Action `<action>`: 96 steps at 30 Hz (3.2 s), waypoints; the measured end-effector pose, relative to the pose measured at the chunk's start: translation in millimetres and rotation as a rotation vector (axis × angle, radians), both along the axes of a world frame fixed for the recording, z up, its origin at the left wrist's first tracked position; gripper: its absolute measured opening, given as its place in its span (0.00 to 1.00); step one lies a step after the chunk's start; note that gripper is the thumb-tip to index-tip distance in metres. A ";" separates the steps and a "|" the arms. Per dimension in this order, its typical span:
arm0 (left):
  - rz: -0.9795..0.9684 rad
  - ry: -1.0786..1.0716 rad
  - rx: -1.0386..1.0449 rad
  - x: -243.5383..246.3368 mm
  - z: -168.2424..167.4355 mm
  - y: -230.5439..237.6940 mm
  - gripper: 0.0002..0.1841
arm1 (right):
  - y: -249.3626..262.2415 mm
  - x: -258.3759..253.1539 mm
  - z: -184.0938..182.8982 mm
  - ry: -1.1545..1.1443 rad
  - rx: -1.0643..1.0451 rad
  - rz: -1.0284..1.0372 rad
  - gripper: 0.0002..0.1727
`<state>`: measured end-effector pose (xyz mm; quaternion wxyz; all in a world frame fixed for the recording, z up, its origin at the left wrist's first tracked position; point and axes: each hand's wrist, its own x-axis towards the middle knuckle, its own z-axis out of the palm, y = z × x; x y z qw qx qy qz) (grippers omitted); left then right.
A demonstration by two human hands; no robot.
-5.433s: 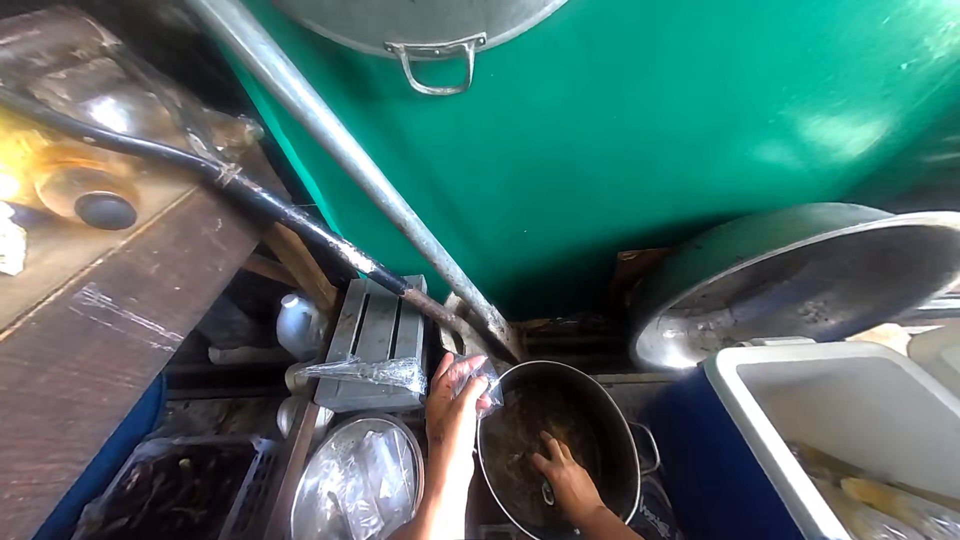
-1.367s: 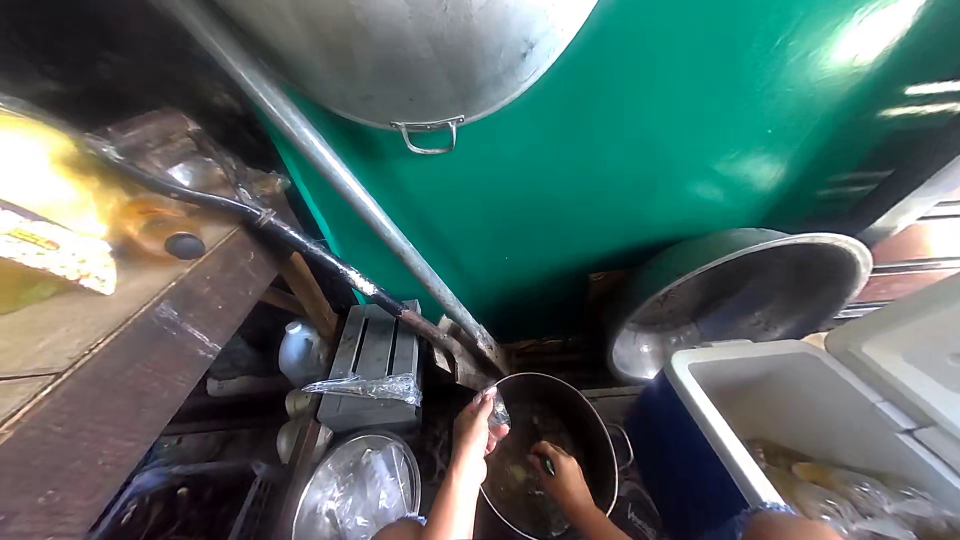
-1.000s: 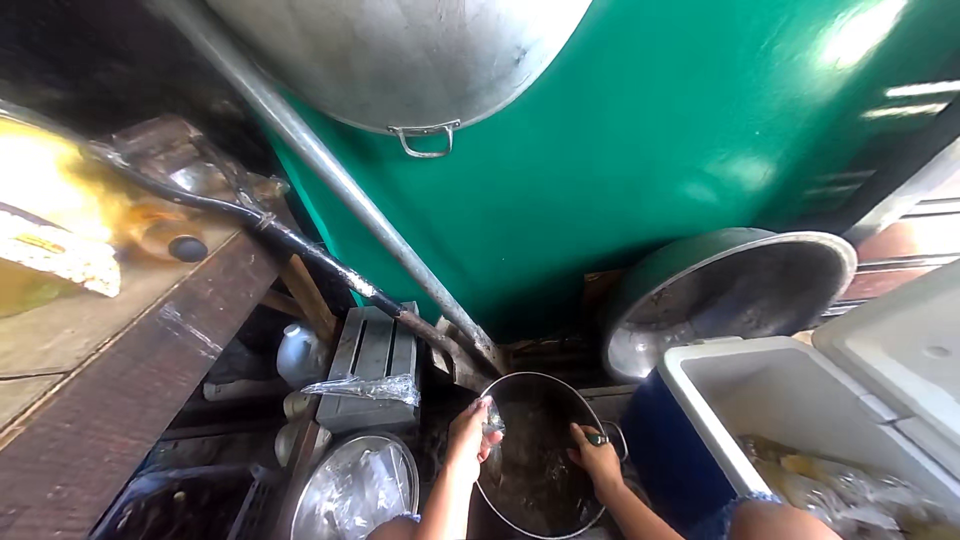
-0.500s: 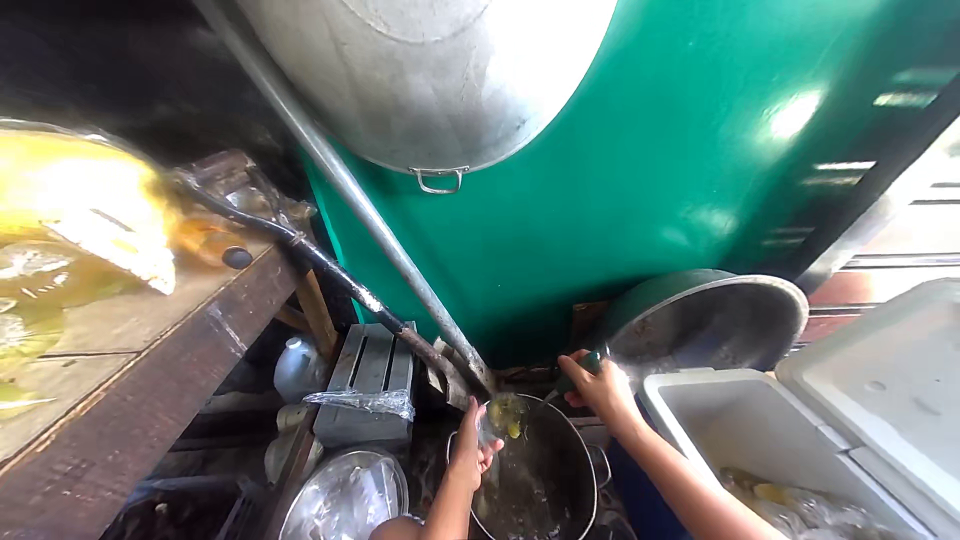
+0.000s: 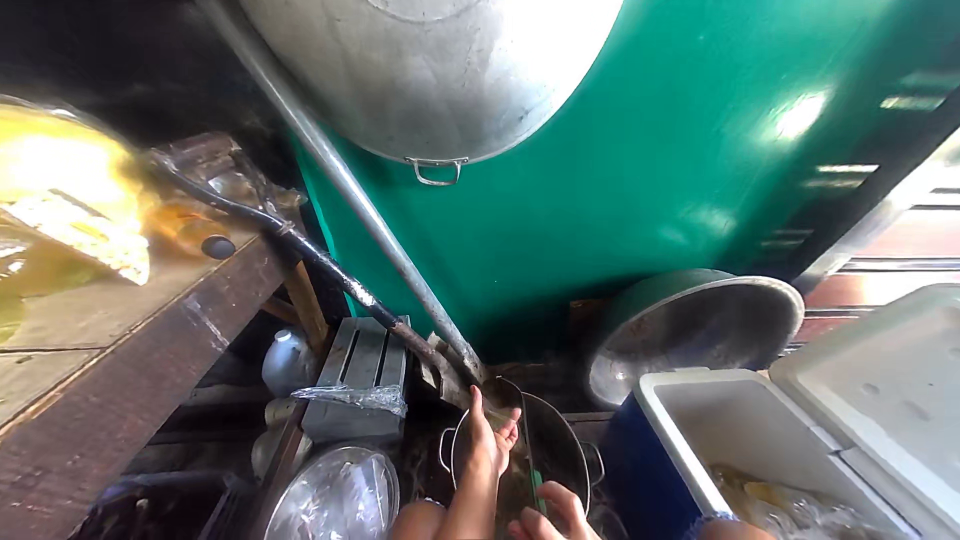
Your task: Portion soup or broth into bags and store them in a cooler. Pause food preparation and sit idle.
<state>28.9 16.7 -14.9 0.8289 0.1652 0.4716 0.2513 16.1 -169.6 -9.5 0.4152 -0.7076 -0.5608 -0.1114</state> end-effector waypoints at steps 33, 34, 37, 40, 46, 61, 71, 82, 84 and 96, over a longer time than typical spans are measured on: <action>-0.347 0.454 0.371 -53.2 -25.8 22.7 0.19 | 38.3 126.3 -114.8 1.262 -0.263 -0.384 0.15; -0.335 0.450 0.371 -53.8 -26.5 22.5 0.19 | 40.1 131.3 -100.0 1.242 -0.254 -0.373 0.15; -0.331 0.456 0.405 -56.1 -32.0 21.9 0.19 | 46.9 143.0 -46.2 1.158 -0.250 -0.339 0.15; -0.358 0.491 0.441 -56.0 -33.8 22.2 0.19 | 55.2 148.3 7.8 1.044 -0.242 -0.302 0.15; -0.375 0.396 0.375 -48.7 -25.4 16.5 0.24 | 80.4 124.5 95.9 0.748 -0.326 -0.251 0.15; -0.321 0.276 0.358 -32.5 -30.4 13.5 0.20 | 90.0 102.1 35.9 -0.082 -0.312 0.040 0.15; -0.390 0.377 0.380 -43.1 -29.1 17.3 0.19 | 53.6 115.0 -144.8 0.498 -0.840 -0.083 0.16; -0.461 0.437 0.454 -41.3 -32.7 12.5 0.18 | 44.5 169.9 -108.7 1.313 -0.332 -0.542 0.20; -0.450 0.439 0.465 -42.2 -33.2 11.0 0.18 | 46.3 177.4 -80.8 1.355 -0.294 -0.450 0.18; -0.454 0.466 0.480 -46.8 -32.3 9.8 0.21 | 76.0 174.4 87.2 1.073 -0.399 -0.236 0.15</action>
